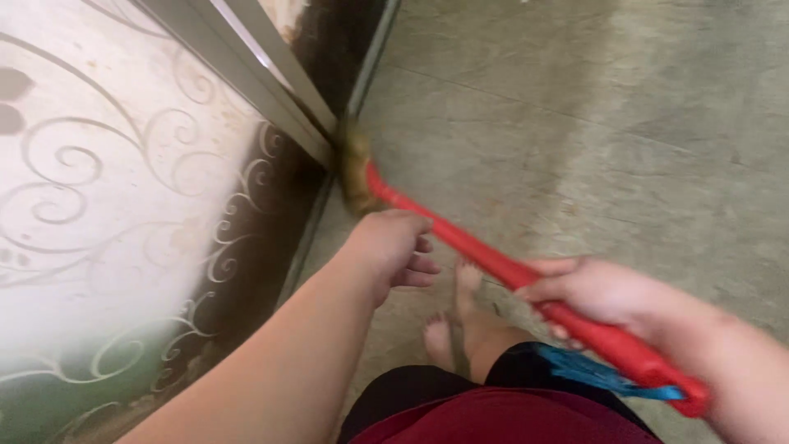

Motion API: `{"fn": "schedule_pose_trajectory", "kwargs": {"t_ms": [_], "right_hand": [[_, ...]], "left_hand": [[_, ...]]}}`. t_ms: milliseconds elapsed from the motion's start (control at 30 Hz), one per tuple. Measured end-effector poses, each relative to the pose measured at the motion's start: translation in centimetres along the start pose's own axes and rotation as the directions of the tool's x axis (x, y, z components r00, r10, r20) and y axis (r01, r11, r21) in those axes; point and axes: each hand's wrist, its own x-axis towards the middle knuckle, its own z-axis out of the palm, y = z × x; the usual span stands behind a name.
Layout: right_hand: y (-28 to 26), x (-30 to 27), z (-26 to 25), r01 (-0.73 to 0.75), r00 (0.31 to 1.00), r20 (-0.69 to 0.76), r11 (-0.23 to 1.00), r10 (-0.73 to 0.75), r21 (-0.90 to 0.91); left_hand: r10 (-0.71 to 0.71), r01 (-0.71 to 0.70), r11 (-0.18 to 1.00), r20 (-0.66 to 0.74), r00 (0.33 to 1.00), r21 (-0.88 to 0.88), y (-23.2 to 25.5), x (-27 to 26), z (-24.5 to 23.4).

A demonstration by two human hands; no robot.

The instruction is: The person sweeps a tiled floor with a broom, moving past a small altar and a motorcycle before continuing into an adjacent room. They navigate the space barefoot, sweeping around various objects like shoes and a fan.

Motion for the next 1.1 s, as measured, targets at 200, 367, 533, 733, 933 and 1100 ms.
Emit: {"fn": "schedule_pose_trajectory", "kwargs": {"t_ms": [200, 367, 533, 733, 933, 1100], "right_hand": [[-0.2, 7.6, -2.1, -0.022, 0.998, 0.056, 0.992, 0.029, -0.120], [3.0, 8.1, -13.0, -0.138, 0.987, -0.067, 0.986, 0.144, 0.094], [8.8, 10.7, -24.7, -0.258, 0.915, -0.277, 0.953, 0.294, 0.158], [0.5, 4.2, -20.5, -0.174, 0.815, -0.577, 0.926, -0.055, -0.334], [-9.7, -0.7, -15.6, -0.094, 0.951, -0.307, 0.984, 0.043, -0.152], [-14.3, 5.7, -10.8, -0.064, 0.996, -0.059, 0.996, 0.061, -0.055]], "left_hand": [[0.013, -0.012, 0.999, -0.031, 0.999, 0.046, 3.4, 1.9, -0.6], [-0.018, 0.022, 0.991, -0.034, 0.999, 0.133, 7.5, 3.8, 2.8], [0.006, -0.005, 0.985, -0.001, 1.000, 0.175, 10.9, 5.2, 8.2], [-0.011, -0.008, 0.961, 0.068, 0.998, 0.275, 14.3, 5.9, 11.1], [-0.021, 0.011, 0.951, 0.026, 0.999, 0.310, 17.6, 7.8, 9.6], [-0.035, 0.011, 0.946, 0.066, 0.997, 0.323, 21.2, 10.9, 6.8]]}}
